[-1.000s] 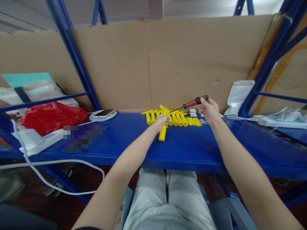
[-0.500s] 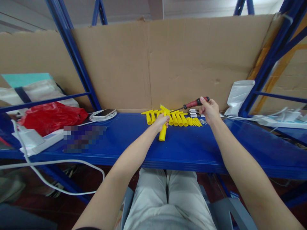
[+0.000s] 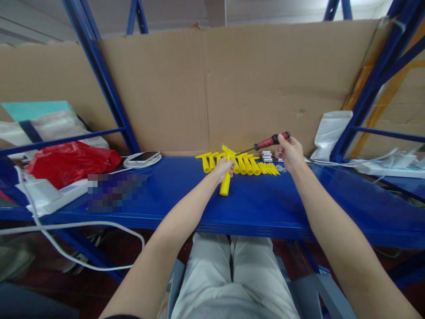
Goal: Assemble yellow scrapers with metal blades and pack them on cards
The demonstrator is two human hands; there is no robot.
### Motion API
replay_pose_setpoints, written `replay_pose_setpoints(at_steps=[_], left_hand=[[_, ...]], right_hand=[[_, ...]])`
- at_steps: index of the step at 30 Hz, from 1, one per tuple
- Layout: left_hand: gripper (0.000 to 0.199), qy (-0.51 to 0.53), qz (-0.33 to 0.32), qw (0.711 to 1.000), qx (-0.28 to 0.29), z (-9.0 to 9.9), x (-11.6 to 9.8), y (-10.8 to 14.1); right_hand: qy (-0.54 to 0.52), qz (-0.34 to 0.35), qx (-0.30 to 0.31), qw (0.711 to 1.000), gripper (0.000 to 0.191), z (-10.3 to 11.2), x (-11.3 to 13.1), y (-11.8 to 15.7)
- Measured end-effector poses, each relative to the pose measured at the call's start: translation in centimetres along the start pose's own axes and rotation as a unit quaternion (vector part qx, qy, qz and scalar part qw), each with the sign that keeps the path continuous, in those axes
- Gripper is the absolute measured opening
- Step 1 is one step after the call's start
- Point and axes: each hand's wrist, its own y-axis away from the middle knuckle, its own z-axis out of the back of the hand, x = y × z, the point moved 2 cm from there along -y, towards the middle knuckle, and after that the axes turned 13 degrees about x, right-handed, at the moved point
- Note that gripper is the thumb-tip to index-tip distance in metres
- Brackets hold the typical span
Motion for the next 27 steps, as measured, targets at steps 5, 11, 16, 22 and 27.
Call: replay_pose_setpoints(at_steps=[5,11,16,22,27], left_hand=[[0.023,0.0,0.002,1.0,0.002,0.01,0.02,0.0],[0.023,-0.007,-0.003,1.0,0.005,0.01,0.03,-0.04],[0.023,-0.009,-0.001,1.0,0.004,0.0,0.04,-0.12],[0.023,-0.006,-0.003,1.0,0.006,-0.01,0.03,-0.09],[0.023,-0.013,-0.003,1.0,0.006,-0.03,-0.03,-0.04]], right_hand=[[0.0,0.01,-0.01,1.0,0.053,0.15,-0.22,-0.09],[0.003,0.015,-0.029,0.999,0.055,0.21,-0.32,-0.14],[0.014,0.011,-0.03,0.999,0.052,0.23,-0.41,-0.22],[0.006,0.008,0.0,1.0,0.05,-0.1,-0.08,-0.04],[0.021,0.011,0.017,1.0,0.053,0.08,-0.19,-0.1]])
